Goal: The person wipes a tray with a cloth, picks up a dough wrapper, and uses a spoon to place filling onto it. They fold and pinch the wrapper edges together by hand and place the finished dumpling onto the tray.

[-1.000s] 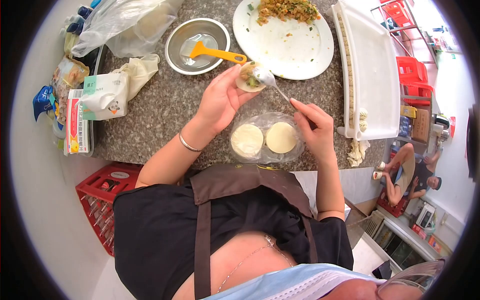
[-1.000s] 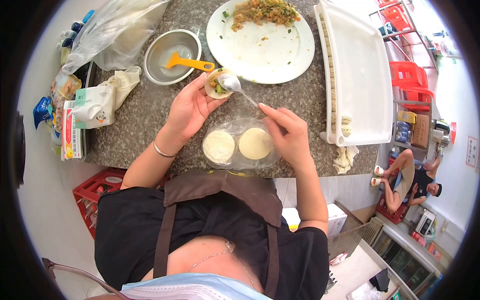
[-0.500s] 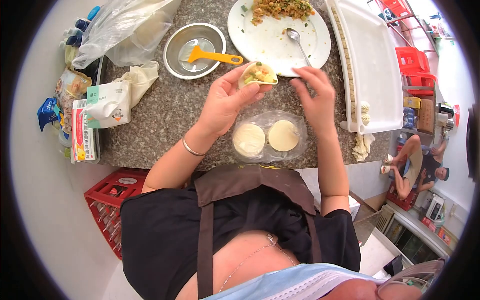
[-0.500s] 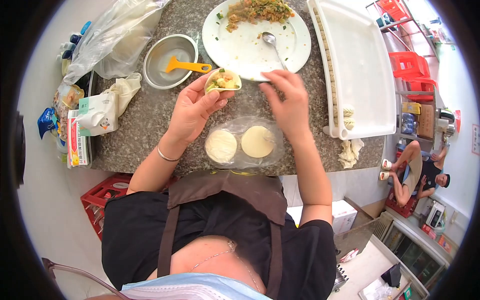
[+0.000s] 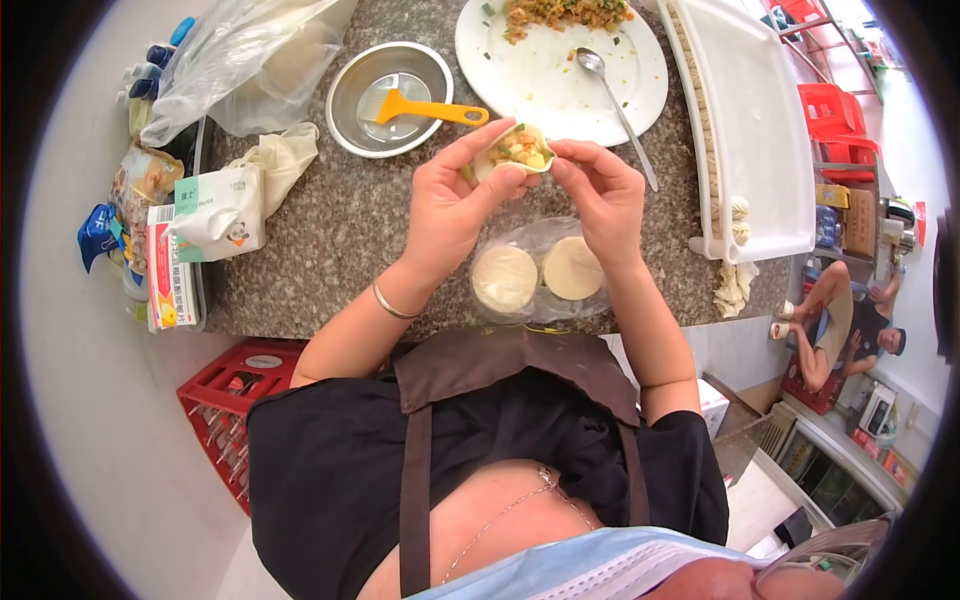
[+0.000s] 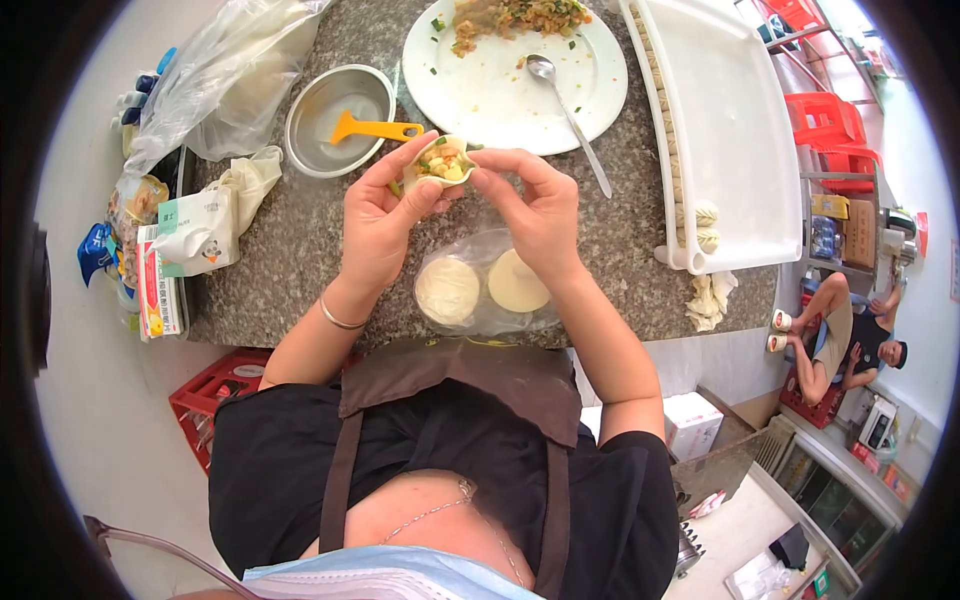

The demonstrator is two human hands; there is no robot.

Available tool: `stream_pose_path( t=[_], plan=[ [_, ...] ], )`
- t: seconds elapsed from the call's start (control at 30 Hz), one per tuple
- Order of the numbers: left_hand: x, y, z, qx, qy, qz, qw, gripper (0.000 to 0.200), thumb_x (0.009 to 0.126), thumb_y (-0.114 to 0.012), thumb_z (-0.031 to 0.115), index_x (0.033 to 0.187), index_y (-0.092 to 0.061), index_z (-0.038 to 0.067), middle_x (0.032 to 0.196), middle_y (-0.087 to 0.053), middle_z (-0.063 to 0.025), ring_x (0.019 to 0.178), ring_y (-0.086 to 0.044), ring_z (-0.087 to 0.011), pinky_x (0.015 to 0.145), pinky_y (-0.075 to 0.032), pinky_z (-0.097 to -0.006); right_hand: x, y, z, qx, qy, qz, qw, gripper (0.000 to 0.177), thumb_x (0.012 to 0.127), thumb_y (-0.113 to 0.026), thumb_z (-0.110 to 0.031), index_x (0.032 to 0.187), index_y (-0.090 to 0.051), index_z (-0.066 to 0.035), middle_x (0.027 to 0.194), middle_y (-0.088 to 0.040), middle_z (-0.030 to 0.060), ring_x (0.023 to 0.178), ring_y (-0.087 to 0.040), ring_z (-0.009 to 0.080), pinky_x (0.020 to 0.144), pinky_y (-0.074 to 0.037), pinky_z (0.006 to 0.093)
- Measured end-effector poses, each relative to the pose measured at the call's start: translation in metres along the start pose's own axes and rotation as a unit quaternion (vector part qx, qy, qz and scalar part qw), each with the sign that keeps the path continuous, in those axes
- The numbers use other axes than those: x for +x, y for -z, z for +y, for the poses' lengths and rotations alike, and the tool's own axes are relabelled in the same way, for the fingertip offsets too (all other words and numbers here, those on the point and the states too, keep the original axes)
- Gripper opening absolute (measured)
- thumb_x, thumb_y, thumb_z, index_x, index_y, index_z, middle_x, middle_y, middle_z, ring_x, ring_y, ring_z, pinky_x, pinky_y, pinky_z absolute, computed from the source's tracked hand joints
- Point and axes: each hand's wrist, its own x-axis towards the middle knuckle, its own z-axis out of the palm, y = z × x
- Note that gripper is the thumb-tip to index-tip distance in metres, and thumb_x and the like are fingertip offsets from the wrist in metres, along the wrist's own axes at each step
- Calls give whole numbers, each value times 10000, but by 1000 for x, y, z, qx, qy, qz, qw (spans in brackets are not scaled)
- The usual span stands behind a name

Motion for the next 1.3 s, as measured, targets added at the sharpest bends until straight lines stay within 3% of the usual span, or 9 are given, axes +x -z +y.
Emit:
stream_pose_path(
  t=[0.2,0.27,0.4,0.47,0.63,0.9,1.07,1.17,1.3],
  plan=[
    [6,5,2,-122,55,-30,991,527,989,-553,248,1393,-402,-55,1301,-547,-150,1158,-578,-210,957,-523,-367,7,7,6,-89,30,21,995,187,873,-680,-28,1057,-692,4,967,-693,85,893,-630,142,815,-482,262],
    [7,6,4,-163,84,-35,982,613,1027,-420,428,1387,-383,-67,1331,-509,-158,1178,-563,-236,986,-506,-406,9,7,-5,-264,96,50,958,214,821,-722,-48,1034,-705,-38,933,-667,83,871,-628,199,799,-492,299],
    [8,9,1,-192,90,-5,977,602,1032,-412,420,1391,-368,-62,1344,-495,-145,1182,-552,-231,985,-495,-394,9,-4,-16,-407,226,15,885,248,725,-774,-109,966,-714,-112,984,-611,40,933,-565,237,834,-435,370],
    [8,9,-1,-133,91,-6,987,696,1029,-299,521,1411,-351,-59,1372,-484,-154,1219,-533,-232,1029,-446,-379,15,-16,-23,-456,253,-26,853,231,715,-770,-127,938,-711,-123,995,-606,34,955,-554,235,854,-416,379],
    [7,8,-5,-212,88,-34,973,588,1046,-350,435,1397,-371,-37,1347,-487,-113,1213,-506,-191,1020,-435,-379,23,-39,-19,-568,259,-67,778,193,672,-753,-193,825,-678,-104,986,-565,18,984,-516,237,854,-384,390],
    [7,3,0,-210,65,-58,974,592,1054,-289,444,1413,-354,-23,1348,-488,-112,1281,-453,-194,1072,-377,-387,28,-48,-21,-567,231,-97,785,135,708,-755,-166,797,-688,-90,932,-564,23,941,-524,247,808,-393,376],
    [7,6,-8,-240,69,2,968,614,1041,-361,439,1430,-312,-34,1386,-444,-134,1288,-451,-217,1072,-384,-374,31,-39,-35,-532,216,-99,813,127,720,-749,-150,825,-705,-92,940,-575,36,930,-538,252,822,-408,375],
    [7,6,-2,-252,72,-13,965,612,1037,-396,416,1426,-312,-50,1406,-421,-142,1290,-452,-227,1073,-387,-369,38,-18,-43,-523,264,-23,810,96,758,-704,-126,854,-706,-114,956,-582,34,959,-535,251,807,-409,388],
    [6,6,3,-241,67,-16,968,629,1035,-398,423,1426,-310,-61,1398,-434,-146,1280,-466,-220,1066,-396,-367,37,-5,-41,-554,249,-105,788,196,804,-676,-84,993,-720,-113,986,-591,34,975,-537,265,847,-424,387]
  ],
)
